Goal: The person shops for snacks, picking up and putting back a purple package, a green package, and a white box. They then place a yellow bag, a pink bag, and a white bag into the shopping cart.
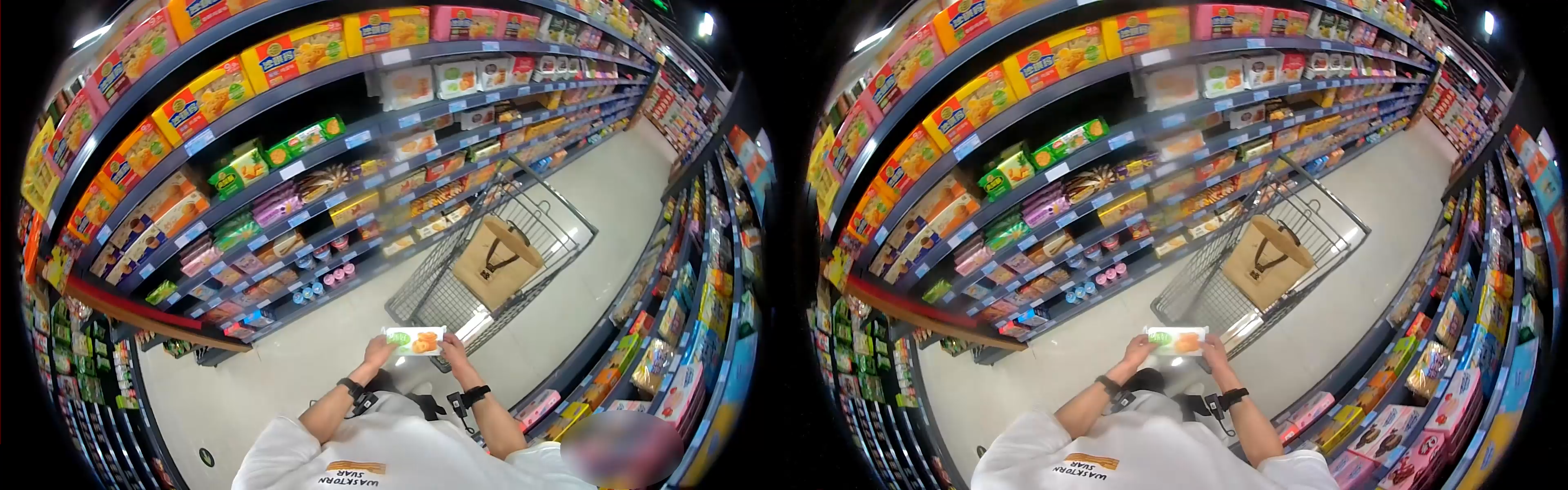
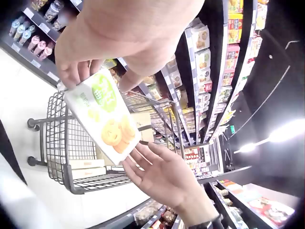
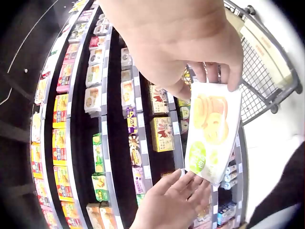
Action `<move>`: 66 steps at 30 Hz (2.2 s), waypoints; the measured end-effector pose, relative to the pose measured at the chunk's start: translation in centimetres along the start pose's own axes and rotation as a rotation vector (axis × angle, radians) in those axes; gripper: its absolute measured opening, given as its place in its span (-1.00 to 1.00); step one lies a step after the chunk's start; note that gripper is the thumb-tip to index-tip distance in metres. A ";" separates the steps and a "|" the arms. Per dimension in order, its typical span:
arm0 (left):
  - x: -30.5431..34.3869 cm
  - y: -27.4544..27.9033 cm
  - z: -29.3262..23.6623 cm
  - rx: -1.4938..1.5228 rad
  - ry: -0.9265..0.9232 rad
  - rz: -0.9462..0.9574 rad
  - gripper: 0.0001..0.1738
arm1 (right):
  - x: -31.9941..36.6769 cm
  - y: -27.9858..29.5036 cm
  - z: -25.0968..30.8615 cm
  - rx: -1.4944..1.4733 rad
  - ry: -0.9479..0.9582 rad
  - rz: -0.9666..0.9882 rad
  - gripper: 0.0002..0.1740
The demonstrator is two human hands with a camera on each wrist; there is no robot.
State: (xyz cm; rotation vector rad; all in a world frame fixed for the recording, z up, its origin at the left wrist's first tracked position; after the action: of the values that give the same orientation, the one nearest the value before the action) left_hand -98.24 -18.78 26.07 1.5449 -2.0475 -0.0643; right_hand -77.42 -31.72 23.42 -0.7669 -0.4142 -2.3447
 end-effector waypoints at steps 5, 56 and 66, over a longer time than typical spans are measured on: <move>-2.0 -0.5 1.6 -0.021 0.000 0.112 -0.56 | 0.6 0.0 -1.6 -0.009 -0.024 -0.121 -0.59; -16.1 -14.0 4.6 -0.131 0.039 0.314 -0.73 | -4.8 -0.4 -11.0 -0.523 -0.278 -0.516 -0.61; -15.6 -18.3 3.5 -0.127 0.082 0.265 -0.69 | -7.1 4.4 -10.8 -0.462 -0.334 -0.369 -0.47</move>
State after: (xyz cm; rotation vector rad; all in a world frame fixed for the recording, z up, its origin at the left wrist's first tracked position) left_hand -81.23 -11.94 10.11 1.1714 -2.1209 -0.0278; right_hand -74.53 -36.71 11.01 -1.4150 -0.1552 -2.7013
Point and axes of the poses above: each hand's wrist, its own x-axis away from the middle knuckle, its own y-axis out of the back of the hand, z = x × y, the point moved 3 cm from there along -x, towards the middle knuckle, and after that the axes turned 15 degrees about -z, right-handed, at the moved point
